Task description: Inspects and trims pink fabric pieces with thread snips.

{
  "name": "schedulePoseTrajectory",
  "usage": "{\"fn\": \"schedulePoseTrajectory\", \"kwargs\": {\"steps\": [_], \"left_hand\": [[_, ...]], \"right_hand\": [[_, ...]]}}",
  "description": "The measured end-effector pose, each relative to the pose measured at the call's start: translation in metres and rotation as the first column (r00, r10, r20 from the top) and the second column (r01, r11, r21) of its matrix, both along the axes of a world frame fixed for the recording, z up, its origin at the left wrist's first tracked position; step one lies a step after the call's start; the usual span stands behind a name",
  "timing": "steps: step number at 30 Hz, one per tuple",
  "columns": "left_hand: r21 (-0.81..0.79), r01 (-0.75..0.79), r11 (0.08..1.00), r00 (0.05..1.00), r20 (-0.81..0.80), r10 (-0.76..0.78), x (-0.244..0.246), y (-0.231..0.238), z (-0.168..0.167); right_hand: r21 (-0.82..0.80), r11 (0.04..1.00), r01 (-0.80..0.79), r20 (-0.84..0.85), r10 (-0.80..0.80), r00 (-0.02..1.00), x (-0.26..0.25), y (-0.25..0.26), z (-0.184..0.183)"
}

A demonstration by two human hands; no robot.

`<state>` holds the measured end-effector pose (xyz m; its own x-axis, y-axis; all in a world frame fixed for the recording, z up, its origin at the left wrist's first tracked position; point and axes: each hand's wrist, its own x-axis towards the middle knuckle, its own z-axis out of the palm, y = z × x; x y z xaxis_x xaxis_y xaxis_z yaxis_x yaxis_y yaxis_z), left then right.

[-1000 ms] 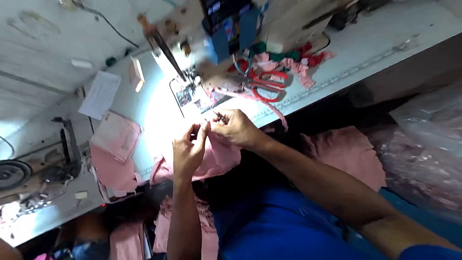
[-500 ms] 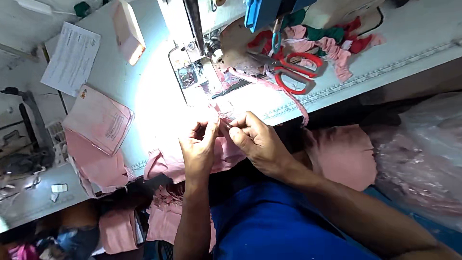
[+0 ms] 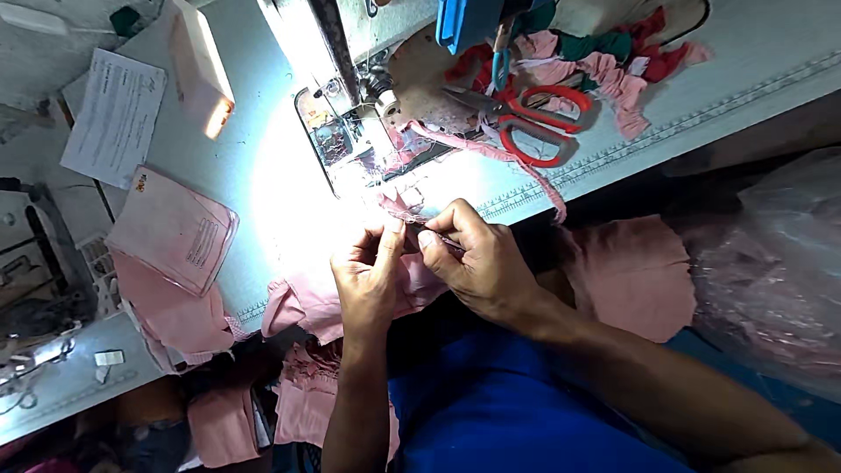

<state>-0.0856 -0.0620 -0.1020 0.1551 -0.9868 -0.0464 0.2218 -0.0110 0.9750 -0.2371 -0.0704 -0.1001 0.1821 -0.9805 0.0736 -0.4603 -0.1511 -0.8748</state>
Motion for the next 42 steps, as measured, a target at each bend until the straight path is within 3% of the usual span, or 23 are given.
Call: {"fn": "schedulePoseTrajectory", "kwargs": {"steps": [3, 5, 7, 9, 10, 12, 14, 16, 18, 20, 22, 24, 26, 29, 32, 34, 39, 42], "left_hand": [[-0.012, 0.017, 1.0, 1.0, 0.014, -0.017, 0.0, 0.002, -0.001], [-0.025, 0.012, 1.0, 0.999, 0.038, -0.011, 0.0, 0.003, -0.002], [-0.032, 0.01, 0.999, 0.998, 0.067, -0.007, 0.001, 0.003, -0.004], [-0.033, 0.011, 0.999, 0.997, 0.079, -0.009, 0.003, 0.003, -0.003], [-0.031, 0.016, 0.999, 0.996, 0.084, -0.013, 0.004, 0.003, -0.002], [-0.024, 0.013, 1.0, 0.995, 0.097, -0.011, 0.004, 0.004, -0.001], [-0.02, 0.012, 1.0, 0.994, 0.112, -0.01, 0.003, 0.004, -0.001], [-0.025, 0.008, 1.0, 0.992, 0.125, -0.005, 0.002, 0.004, -0.001], [-0.042, 0.005, 0.999, 0.989, 0.15, 0.001, 0.0, 0.005, 0.001], [-0.057, 0.015, 0.998, 0.985, 0.174, -0.005, -0.002, 0.006, 0.002], [-0.064, 0.027, 0.998, 0.983, 0.185, -0.014, -0.001, 0.006, 0.002], [-0.047, 0.033, 0.998, 0.981, 0.194, -0.023, 0.002, 0.006, 0.001], [-0.034, 0.044, 0.998, 0.983, 0.18, -0.037, 0.003, 0.006, 0.001], [-0.023, 0.031, 0.999, 0.989, 0.148, -0.027, 0.001, 0.007, -0.001], [-0.023, 0.017, 1.0, 0.991, 0.135, -0.013, 0.0, 0.006, -0.002], [-0.035, 0.014, 0.999, 0.991, 0.135, -0.009, -0.001, 0.006, -0.002], [-0.052, 0.009, 0.999, 0.985, 0.171, 0.0, -0.003, 0.007, -0.001], [-0.06, 0.008, 0.998, 0.986, 0.167, 0.002, -0.003, 0.008, 0.0]], "right_hand": [[-0.089, 0.996, -0.003, -0.058, -0.002, 0.998, -0.001, -0.002, -0.001], [-0.051, 0.999, -0.017, 0.033, 0.019, 0.999, 0.0, -0.002, -0.003], [0.201, 0.971, -0.132, 0.375, 0.048, 0.926, 0.0, -0.005, -0.004], [0.427, 0.837, -0.343, 0.687, -0.053, 0.725, -0.002, -0.01, -0.004], [0.478, 0.776, -0.412, 0.746, -0.11, 0.657, -0.003, -0.011, -0.002], [0.504, 0.733, -0.457, 0.771, -0.144, 0.62, -0.005, -0.011, 0.0], [0.466, 0.787, -0.405, 0.742, -0.098, 0.664, -0.004, -0.009, -0.001], [0.384, 0.883, -0.27, 0.616, -0.028, 0.787, -0.002, -0.006, -0.001], [0.261, 0.959, -0.108, 0.387, -0.002, 0.922, 0.0, -0.001, 0.002], [0.172, 0.984, -0.039, 0.269, -0.009, 0.963, 0.002, 0.003, 0.002], [0.324, 0.933, -0.154, 0.496, -0.029, 0.868, 0.0, 0.0, 0.001], [0.527, 0.758, -0.386, 0.735, -0.177, 0.655, -0.003, -0.007, 0.004], [0.546, 0.706, -0.45, 0.767, -0.205, 0.608, -0.006, -0.01, 0.004], [0.445, 0.844, -0.301, 0.635, -0.06, 0.77, -0.006, -0.007, 0.002], [0.274, 0.955, -0.111, 0.331, 0.015, 0.943, -0.007, -0.001, 0.006], [0.21, 0.975, -0.071, 0.226, 0.023, 0.974, -0.007, 0.0, 0.008], [0.139, 0.989, -0.049, 0.179, 0.023, 0.984, -0.005, -0.003, 0.008], [-0.062, 0.998, 0.004, -0.025, -0.005, 1.0, -0.002, -0.002, 0.003]]}}
